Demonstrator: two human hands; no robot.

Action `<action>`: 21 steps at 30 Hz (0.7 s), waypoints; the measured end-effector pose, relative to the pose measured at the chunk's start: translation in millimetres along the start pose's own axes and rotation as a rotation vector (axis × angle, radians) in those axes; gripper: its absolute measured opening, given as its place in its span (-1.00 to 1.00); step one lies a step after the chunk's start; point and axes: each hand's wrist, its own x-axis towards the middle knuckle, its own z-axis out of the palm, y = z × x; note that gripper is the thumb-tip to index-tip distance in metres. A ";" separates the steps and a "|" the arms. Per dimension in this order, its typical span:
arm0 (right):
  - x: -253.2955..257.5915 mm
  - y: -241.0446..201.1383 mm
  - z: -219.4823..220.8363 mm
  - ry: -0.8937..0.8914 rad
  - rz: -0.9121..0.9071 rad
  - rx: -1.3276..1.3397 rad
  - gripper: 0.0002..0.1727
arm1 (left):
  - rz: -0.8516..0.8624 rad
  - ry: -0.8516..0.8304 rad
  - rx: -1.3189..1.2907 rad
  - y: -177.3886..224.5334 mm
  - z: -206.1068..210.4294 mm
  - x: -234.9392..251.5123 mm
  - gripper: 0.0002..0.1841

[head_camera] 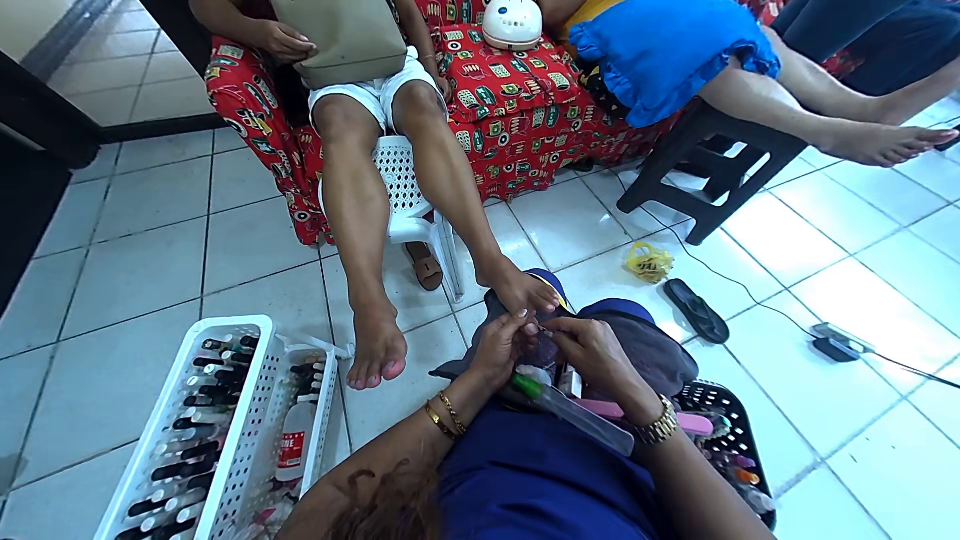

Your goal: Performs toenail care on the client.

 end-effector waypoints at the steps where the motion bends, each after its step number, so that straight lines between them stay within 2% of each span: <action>1: 0.4 0.0 -0.4 -0.007 -0.005 -0.017 -0.68 | 0.000 0.001 -0.003 -0.1 -0.1 0.0 -0.74; 10: 2.4 -5.0 -2.5 -0.020 -0.046 -0.172 -0.65 | 0.009 -0.008 0.016 -1.3 -1.1 -0.1 -0.75; 21: 8.9 -18.1 -9.4 -0.112 -0.011 -0.269 -0.64 | 0.009 -0.001 0.019 -0.4 -0.3 -0.8 -0.77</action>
